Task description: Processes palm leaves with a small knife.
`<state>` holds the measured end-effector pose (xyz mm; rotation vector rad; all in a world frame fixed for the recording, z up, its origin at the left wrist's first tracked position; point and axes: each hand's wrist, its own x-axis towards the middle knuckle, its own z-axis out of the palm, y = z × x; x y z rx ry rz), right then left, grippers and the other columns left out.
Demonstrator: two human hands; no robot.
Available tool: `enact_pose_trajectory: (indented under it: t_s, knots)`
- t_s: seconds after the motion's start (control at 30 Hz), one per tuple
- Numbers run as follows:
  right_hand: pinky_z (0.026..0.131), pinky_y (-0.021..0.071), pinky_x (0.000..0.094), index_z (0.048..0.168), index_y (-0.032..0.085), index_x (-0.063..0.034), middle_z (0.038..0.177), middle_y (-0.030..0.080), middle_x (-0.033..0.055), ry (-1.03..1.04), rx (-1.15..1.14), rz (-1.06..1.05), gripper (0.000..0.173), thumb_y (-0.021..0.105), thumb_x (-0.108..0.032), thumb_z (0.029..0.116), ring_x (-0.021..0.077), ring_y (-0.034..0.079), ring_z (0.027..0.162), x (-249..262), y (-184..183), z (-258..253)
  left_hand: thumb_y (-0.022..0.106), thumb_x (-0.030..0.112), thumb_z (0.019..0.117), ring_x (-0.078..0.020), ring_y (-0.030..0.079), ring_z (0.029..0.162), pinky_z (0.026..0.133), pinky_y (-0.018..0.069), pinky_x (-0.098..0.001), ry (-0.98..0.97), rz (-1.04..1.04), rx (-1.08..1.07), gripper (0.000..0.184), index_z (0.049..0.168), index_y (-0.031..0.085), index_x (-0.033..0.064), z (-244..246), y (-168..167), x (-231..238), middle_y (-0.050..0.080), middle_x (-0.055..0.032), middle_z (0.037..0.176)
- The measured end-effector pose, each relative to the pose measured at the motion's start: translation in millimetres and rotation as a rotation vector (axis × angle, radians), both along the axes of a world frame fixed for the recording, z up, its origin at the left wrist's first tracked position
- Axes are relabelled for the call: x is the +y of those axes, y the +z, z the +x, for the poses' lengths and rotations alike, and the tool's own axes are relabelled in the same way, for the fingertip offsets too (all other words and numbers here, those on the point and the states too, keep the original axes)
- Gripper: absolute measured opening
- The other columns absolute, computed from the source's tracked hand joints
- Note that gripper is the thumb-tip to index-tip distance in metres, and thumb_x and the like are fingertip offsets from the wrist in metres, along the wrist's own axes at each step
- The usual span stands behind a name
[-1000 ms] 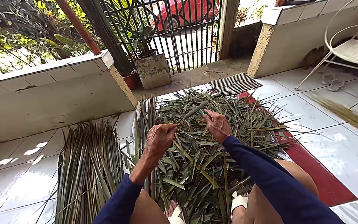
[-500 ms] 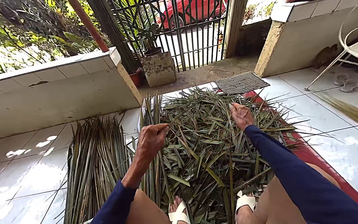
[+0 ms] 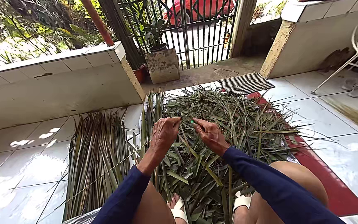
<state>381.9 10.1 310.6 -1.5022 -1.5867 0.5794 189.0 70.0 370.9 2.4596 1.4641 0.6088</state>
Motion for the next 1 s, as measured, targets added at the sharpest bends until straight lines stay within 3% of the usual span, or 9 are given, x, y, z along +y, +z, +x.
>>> enact_pose_trajectory:
  t_s: [0.33,0.57,0.67,0.87,1.0]
  knots:
    - [0.086,0.0557,0.047,0.133,0.069,-0.0197,0.105,0.072,0.0049,-0.113,-0.092,-0.004,0.038,0.048,-0.038,0.1082,0.0199,0.069,0.096,-1,-1,8,0.059,0.03,0.1051,-0.0233,0.072,0.092,0.084,0.0545,-0.0506,-0.037,0.012,-0.011,0.025,0.113,0.08,0.0188,5,-1,-1,0.078,-0.0044,0.097]
    - [0.094,0.054,0.052,0.135,0.067,-0.0096,0.114,0.073,0.012,-0.206,-0.117,0.003,0.04,0.046,-0.033,0.1099,0.0271,0.07,0.106,6,0,24,0.06,0.03,0.1044,-0.0212,0.072,0.092,0.084,0.054,-0.0496,-0.066,0.0,-0.038,0.024,0.112,0.081,0.0199,-1,0,-3,0.078,-0.0032,0.097]
    - [0.095,0.0536,0.0546,0.136,0.067,-0.0098,0.117,0.072,0.0134,-0.246,-0.112,-0.007,0.04,0.046,-0.032,0.1101,0.0297,0.07,0.108,10,0,33,0.06,0.031,0.1046,-0.0195,0.072,0.093,0.085,0.0537,-0.0492,-0.062,-0.009,-0.042,0.025,0.112,0.081,0.0201,-5,1,-4,0.078,-0.0024,0.097]
    - [0.084,0.0544,0.0574,0.134,0.067,-0.0093,0.104,0.072,0.0164,-0.315,-0.11,-0.01,0.039,0.046,-0.032,0.1105,0.0337,0.07,0.094,16,-8,57,0.061,0.033,0.1042,-0.0159,0.071,0.089,0.082,0.053,-0.0462,-0.077,-0.039,-0.037,0.024,0.113,0.081,0.0237,-17,4,-7,0.078,-0.0001,0.094]
    - [0.09,0.053,0.0588,0.133,0.068,-0.0116,0.108,0.073,0.0169,-0.385,-0.143,-0.068,0.04,0.044,-0.034,0.1105,0.0346,0.07,0.102,24,-17,77,0.062,0.035,0.1032,-0.0102,0.07,0.089,0.084,0.0529,-0.0422,-0.096,-0.076,-0.045,0.022,0.111,0.081,0.0253,-29,3,-6,0.077,0.0037,0.096]
